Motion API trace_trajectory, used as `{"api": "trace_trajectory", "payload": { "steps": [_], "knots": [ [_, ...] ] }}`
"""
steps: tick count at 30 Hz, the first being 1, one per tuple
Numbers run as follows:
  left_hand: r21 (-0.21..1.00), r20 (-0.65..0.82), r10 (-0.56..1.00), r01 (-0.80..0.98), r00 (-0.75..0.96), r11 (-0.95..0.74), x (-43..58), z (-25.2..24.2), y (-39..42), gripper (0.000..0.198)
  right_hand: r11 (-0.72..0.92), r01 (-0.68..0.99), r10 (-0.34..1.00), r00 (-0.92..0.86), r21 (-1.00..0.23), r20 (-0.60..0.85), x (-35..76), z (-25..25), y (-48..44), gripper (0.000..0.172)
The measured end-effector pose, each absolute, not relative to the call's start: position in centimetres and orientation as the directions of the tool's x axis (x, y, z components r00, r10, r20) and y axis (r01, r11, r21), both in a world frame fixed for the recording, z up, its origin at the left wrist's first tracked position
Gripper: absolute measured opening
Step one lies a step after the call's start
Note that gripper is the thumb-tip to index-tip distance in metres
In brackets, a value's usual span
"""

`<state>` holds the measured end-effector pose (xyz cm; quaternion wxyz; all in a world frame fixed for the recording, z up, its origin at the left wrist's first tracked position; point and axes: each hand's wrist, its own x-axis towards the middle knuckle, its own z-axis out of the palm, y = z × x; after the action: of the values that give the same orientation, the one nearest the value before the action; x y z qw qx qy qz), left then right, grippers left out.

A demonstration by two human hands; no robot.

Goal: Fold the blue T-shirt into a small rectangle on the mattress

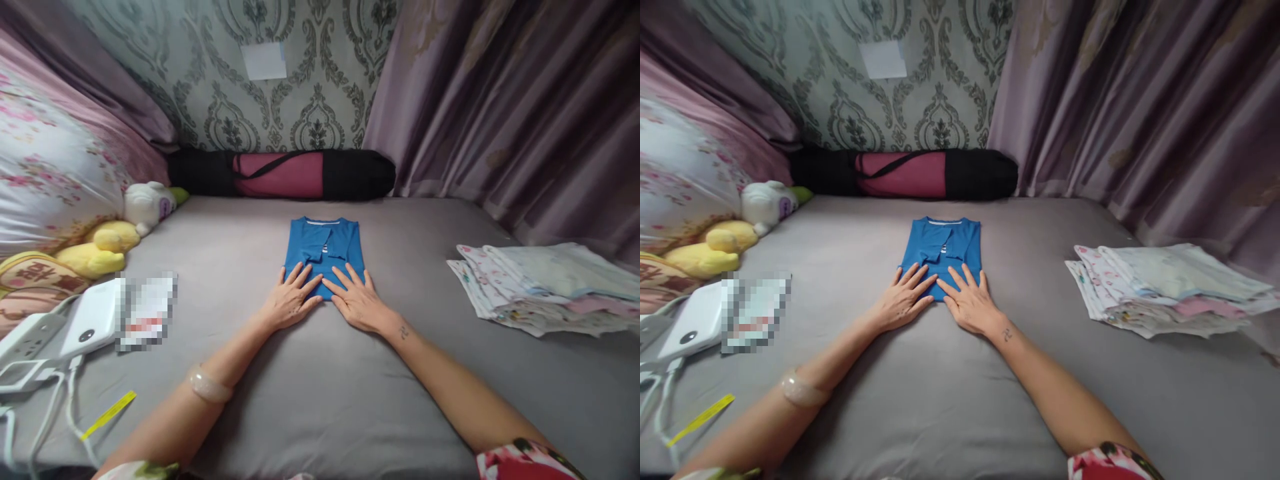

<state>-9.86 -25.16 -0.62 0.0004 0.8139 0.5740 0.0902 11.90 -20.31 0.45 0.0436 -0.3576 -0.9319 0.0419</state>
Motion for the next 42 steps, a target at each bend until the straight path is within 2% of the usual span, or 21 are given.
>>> {"api": "trace_trajectory", "payload": {
  "steps": [6,11,16,20,24,29,35,39,42],
  "knots": [
    [0.127,0.119,0.931,0.925,0.345,-0.359,-10.7,-0.8,-24.9,0.059,0.753,0.644,0.651,-0.759,-0.131,0.012,12.3,1.2,-20.3,0.048],
    [0.070,0.252,0.866,0.885,0.431,-0.461,-11.4,0.1,-25.3,0.042,0.755,0.640,0.649,-0.761,-0.141,0.023,13.2,1.2,-20.2,0.050],
    [0.066,0.185,0.807,0.812,0.561,-0.580,-10.6,1.4,-25.7,0.035,0.785,0.600,0.615,-0.784,-0.155,0.077,13.5,0.4,-20.2,0.051],
    [0.099,0.197,0.829,0.831,0.523,-0.548,-9.9,1.6,-25.3,0.032,0.790,0.588,0.609,-0.785,-0.175,0.112,12.8,0.5,-20.4,0.054],
    [0.157,0.270,0.863,0.865,0.427,-0.477,-10.1,1.2,-24.9,0.034,0.744,0.645,0.667,-0.726,-0.175,0.165,12.6,0.6,-19.8,0.052],
    [0.133,0.297,0.822,0.832,0.485,-0.539,-11.6,-0.1,-24.9,0.032,0.738,0.652,0.674,-0.704,-0.174,0.223,13.8,-0.7,-18.1,0.060],
    [0.126,0.264,0.857,0.865,0.442,-0.485,-13.8,0.2,-25.0,0.051,0.758,0.631,0.650,-0.714,-0.164,0.260,14.8,-2.0,-17.2,0.067],
    [0.124,0.223,0.895,0.900,0.386,-0.419,-14.5,0.3,-24.6,0.065,0.756,0.644,0.651,-0.720,-0.121,0.240,14.9,-1.8,-17.2,0.066],
    [0.110,0.209,0.897,0.902,0.390,-0.418,-14.7,0.3,-24.5,0.069,0.758,0.646,0.648,-0.731,-0.088,0.214,15.0,-0.9,-17.6,0.064]
  ]
}}
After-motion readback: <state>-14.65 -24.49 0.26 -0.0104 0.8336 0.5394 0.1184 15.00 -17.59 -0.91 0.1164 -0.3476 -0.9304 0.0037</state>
